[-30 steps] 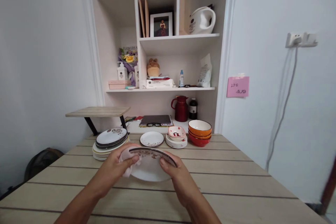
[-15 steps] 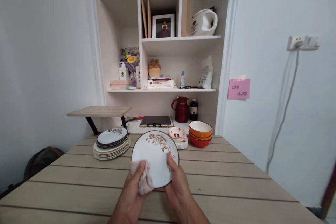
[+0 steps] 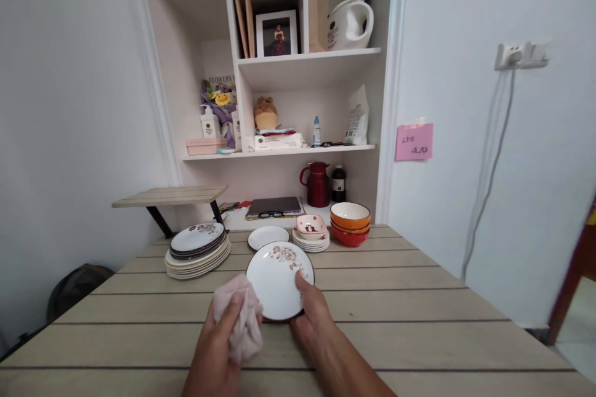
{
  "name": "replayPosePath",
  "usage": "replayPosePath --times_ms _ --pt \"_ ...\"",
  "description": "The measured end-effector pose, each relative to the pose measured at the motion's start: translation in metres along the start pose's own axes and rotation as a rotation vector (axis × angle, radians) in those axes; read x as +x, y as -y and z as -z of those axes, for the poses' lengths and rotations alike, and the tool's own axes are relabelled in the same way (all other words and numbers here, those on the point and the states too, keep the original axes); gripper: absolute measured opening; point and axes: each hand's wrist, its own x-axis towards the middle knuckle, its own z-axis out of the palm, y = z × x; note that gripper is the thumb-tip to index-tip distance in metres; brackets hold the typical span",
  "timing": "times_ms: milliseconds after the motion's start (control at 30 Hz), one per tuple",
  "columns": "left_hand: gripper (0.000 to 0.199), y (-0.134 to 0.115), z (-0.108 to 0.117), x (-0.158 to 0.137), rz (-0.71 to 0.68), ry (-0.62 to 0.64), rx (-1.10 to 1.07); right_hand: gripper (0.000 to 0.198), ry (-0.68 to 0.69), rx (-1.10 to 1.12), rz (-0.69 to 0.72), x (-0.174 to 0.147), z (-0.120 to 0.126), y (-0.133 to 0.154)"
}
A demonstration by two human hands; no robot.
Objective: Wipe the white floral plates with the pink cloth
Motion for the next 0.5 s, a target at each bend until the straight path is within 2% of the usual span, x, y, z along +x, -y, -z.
replayPosePath --times_ms 133,267,333,433,500 --pt "0.058 -0.01 -0.007 0.015 0.013 0.057 0.024 0.043 0.139 -0.107 -0.147 -0.003 0.001 -0.022" --pt "0.048 -0.003 -0.007 0.033 -0.042 0.142 0.295 0.034 0.208 -0.117 -0.187 0.0 0.002 -0.026" --pt "0.04 0.002 -0.006 0.042 -0.179 0.147 0.548 0.027 0.214 -0.096 -0.193 0.001 0.001 -0.024" --pt "0.028 0.008 -0.005 0.055 -0.516 0.101 1.112 0.019 0.193 -0.084 -0.181 0.001 -0.002 -0.022" --pt "0.036 0.009 -0.002 0.06 -0.762 0.048 1.411 0.02 0.189 -0.079 -0.181 0.001 -0.002 -0.023"
